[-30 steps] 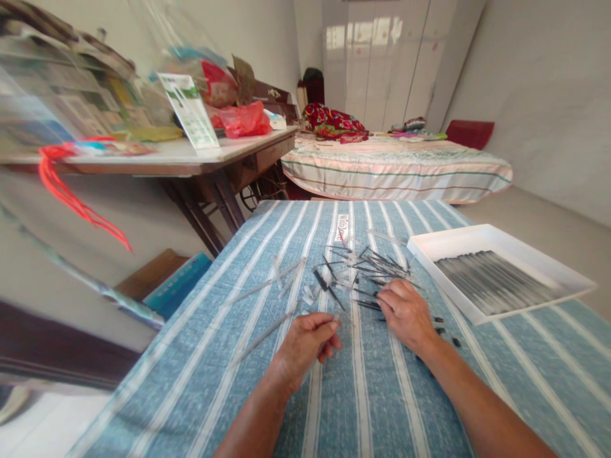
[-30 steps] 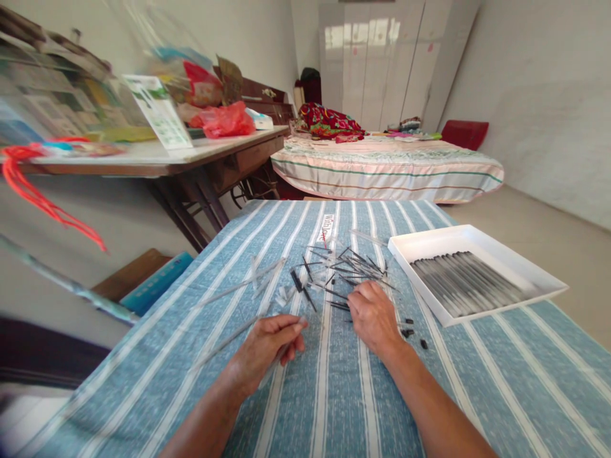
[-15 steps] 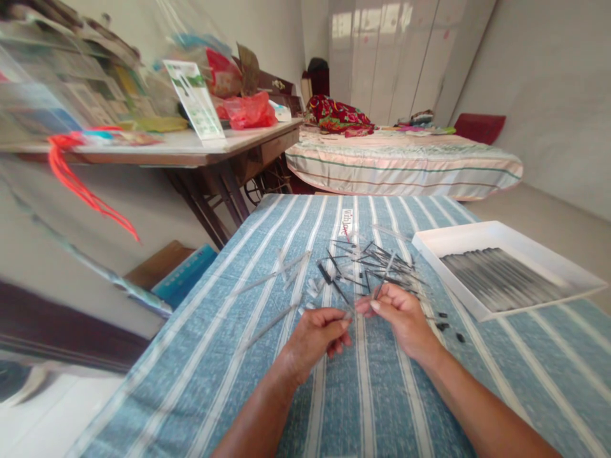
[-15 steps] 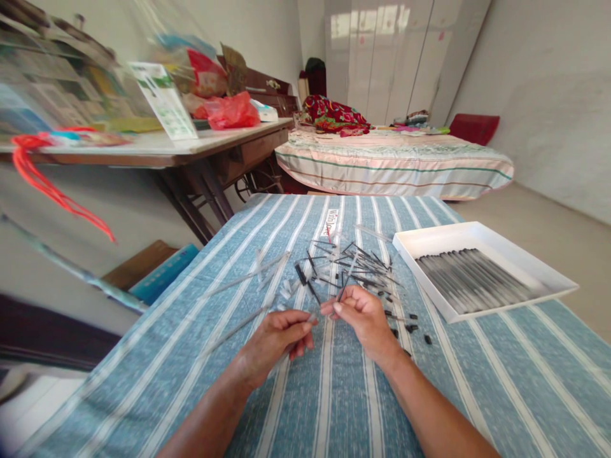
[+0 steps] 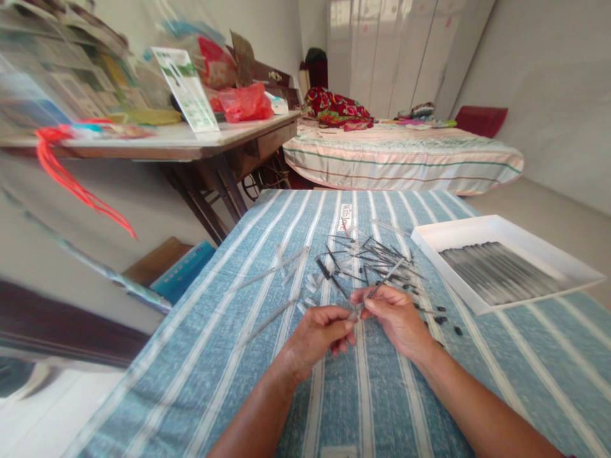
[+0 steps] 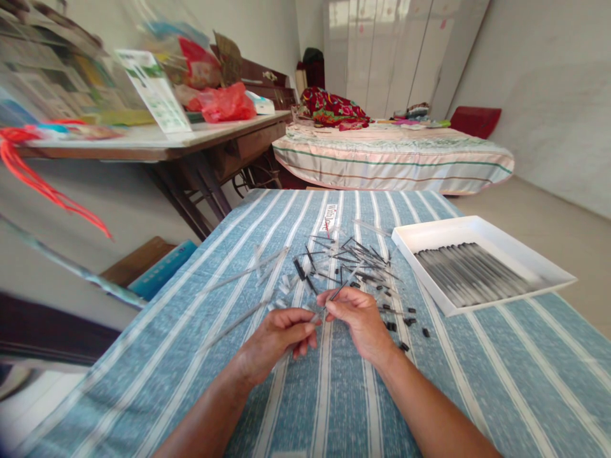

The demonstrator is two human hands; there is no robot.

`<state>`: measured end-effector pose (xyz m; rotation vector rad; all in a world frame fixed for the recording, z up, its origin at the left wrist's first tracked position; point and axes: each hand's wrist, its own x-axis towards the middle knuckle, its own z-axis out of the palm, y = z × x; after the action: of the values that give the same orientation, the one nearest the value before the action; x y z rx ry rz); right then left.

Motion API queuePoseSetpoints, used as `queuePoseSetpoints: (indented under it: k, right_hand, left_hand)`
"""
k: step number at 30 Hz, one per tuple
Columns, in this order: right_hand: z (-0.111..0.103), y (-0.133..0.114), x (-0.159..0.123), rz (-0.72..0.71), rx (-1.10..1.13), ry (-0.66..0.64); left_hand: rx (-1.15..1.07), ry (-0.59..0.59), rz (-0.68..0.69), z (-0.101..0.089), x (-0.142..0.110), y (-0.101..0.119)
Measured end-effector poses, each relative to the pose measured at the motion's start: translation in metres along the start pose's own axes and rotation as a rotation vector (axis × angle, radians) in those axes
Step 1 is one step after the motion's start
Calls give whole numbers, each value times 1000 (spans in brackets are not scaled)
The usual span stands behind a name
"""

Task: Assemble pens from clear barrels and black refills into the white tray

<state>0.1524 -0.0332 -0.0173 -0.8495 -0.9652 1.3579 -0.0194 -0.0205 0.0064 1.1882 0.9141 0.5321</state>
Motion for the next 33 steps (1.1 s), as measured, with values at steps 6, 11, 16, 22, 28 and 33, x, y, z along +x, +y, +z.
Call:
queuePoseSetpoints:
  k: [6, 11, 16, 22, 28, 33]
  right_hand:
    - [1, 1, -1, 48, 71, -35]
    - [1, 3, -1, 61, 57, -47]
    - [4, 5, -2, 73, 107, -61]
    - [6, 0, -7, 51, 42, -229]
    - [-23, -17, 3, -118, -337, -67]
    - [-58, -17, 19, -411, -1058, 217]
  left_hand:
    - [-52, -22, 22, 0, -1, 2]
    - [-45, -22, 19, 0, -1, 1]
    - [-58, -36, 37, 1, -1, 0]
    - [-101, -46, 52, 2, -2, 1]
    - [-246, -3, 200, 3, -7, 10]
    - [-334, 1, 293, 6, -10, 14]
